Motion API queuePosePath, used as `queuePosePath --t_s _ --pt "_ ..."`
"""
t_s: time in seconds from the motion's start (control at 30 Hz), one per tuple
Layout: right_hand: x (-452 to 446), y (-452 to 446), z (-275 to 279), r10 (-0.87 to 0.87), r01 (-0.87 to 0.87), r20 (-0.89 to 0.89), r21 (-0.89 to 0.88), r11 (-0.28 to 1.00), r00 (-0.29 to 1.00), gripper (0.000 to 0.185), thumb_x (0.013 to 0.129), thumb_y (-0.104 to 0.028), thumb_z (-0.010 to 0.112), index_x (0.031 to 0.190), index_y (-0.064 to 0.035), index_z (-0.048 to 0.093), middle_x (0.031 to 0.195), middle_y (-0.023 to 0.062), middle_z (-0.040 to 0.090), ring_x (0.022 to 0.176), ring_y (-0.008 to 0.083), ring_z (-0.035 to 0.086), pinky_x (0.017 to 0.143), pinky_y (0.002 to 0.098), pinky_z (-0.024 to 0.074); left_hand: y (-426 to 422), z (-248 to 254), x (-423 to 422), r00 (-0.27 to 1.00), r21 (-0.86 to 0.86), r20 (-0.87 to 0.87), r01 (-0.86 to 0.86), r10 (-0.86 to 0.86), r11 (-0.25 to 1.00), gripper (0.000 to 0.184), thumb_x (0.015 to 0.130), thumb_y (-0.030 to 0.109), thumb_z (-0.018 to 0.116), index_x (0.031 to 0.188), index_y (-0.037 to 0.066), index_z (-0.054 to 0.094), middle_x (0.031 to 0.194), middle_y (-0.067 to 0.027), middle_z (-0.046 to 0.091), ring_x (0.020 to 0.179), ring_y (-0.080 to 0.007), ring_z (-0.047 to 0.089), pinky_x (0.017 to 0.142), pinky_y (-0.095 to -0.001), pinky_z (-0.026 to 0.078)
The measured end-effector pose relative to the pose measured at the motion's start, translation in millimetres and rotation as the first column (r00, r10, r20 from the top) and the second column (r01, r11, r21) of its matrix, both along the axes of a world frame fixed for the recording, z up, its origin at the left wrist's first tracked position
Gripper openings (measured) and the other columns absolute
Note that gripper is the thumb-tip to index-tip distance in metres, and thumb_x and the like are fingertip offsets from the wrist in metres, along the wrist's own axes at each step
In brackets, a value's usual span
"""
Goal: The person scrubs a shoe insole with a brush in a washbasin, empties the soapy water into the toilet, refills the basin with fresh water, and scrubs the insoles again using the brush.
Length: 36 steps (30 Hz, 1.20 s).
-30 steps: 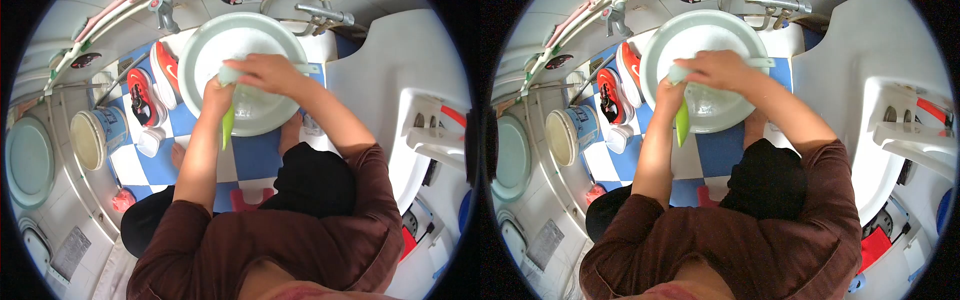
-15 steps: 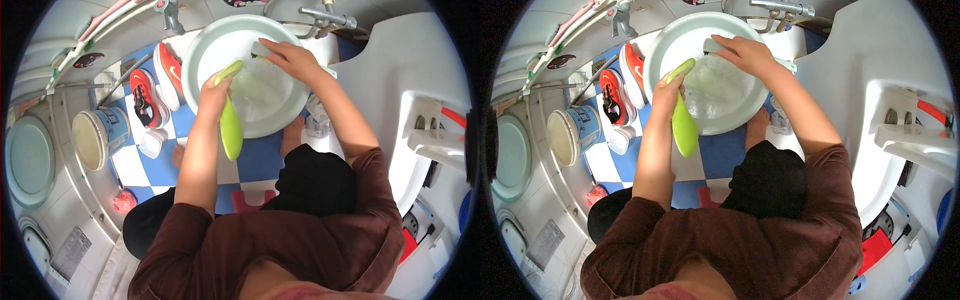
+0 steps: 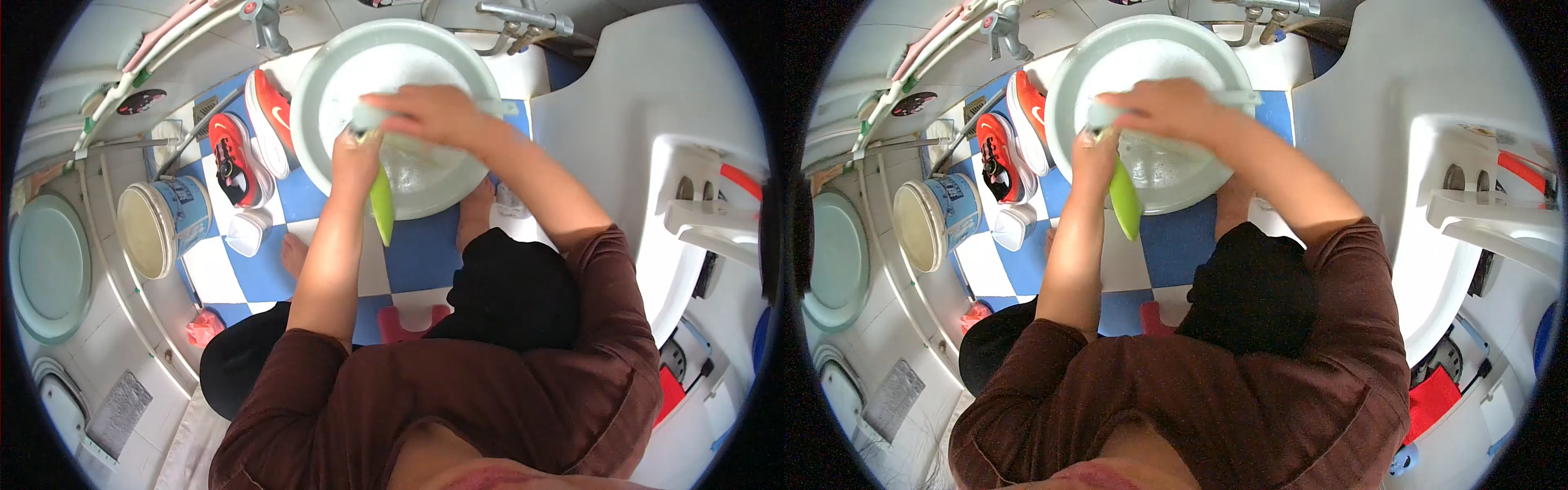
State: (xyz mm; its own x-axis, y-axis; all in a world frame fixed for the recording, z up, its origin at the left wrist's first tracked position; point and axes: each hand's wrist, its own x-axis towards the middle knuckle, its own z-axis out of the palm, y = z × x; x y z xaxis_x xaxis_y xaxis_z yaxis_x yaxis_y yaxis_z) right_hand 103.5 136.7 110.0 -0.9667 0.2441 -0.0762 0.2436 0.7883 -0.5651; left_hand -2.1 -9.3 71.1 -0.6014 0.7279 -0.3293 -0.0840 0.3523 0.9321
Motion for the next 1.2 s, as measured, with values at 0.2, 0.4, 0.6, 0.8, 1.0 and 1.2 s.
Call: queuePosePath --t_s 0.2,0.4,0.6,0.8,1.0,1.2 --pt "3 -7 -3 -0.004 0.001 -0.057 -0.057 0.998 0.998 0.044 0.091 -0.049 0.045 0.131 -0.0314 0.049 0.093 0.0090 0.063 0.088 0.0279 0.062 0.071 0.0412 0.0491 1 -8 0 0.999 0.049 0.007 -0.046 0.046 0.998 0.024 0.086 0.011 0.059 0.107 0.000 0.064 0.095 -0.0081 0.066 0.089 -0.0150 0.060 0.080 -0.0279 0.046" --pt "7 14 -12 -0.086 0.090 0.045 -0.072 0.993 0.995 0.043 0.092 -0.048 0.046 0.132 -0.0313 0.048 0.096 0.0094 0.064 0.090 0.0284 0.062 0.074 0.0412 0.0493 4 -5 0 0.998 0.038 0.030 -0.050 0.049 0.998 0.024 0.085 0.011 0.059 0.106 -0.001 0.063 0.095 -0.0078 0.066 0.090 -0.0141 0.059 0.081 -0.0276 0.046" --pt "7 25 -12 -0.136 0.140 0.056 -0.072 0.988 0.989 0.042 0.092 -0.048 0.045 0.131 -0.0326 0.048 0.094 0.0104 0.063 0.087 0.0295 0.062 0.071 0.0425 0.0495 5 -3 2 0.994 -0.002 0.030 -0.110 0.110 0.994 0.025 0.086 0.011 0.060 0.106 -0.002 0.063 0.096 -0.0087 0.066 0.088 -0.0151 0.060 0.081 -0.0275 0.045" --pt "2 -2 0 -0.037 0.037 0.079 -0.010 0.999 0.996 0.044 0.092 -0.048 0.044 0.131 -0.0289 0.049 0.096 0.0112 0.063 0.086 0.0294 0.063 0.072 0.0419 0.0498 1 -13 3 0.995 0.025 0.016 -0.097 0.096 0.995 0.027 0.087 0.011 0.059 0.110 -0.002 0.062 0.100 -0.0095 0.066 0.095 -0.0160 0.060 0.083 -0.0281 0.045" --pt "15 21 -8 -0.252 0.251 -0.014 -0.025 0.968 0.968 0.043 0.093 -0.041 0.047 0.134 -0.0280 0.047 0.096 0.0087 0.062 0.086 0.0277 0.061 0.073 0.0379 0.0482 6 -7 -9 0.994 0.092 0.031 -0.104 0.102 0.990 0.028 0.087 0.011 0.059 0.112 -0.001 0.062 0.098 -0.0085 0.066 0.092 -0.0149 0.060 0.081 -0.0284 0.045" --pt "12 21 -26 -0.296 0.288 0.113 0.085 0.954 0.948 0.046 0.092 -0.042 0.050 0.134 -0.0242 0.047 0.091 0.0085 0.061 0.079 0.0267 0.060 0.070 0.0374 0.0475 1 10 -2 0.954 -0.034 0.255 -0.153 0.156 0.988 0.026 0.088 0.016 0.060 0.109 0.002 0.062 0.071 -0.0012 0.056 0.061 -0.0098 0.052 0.057 -0.0240 0.042"
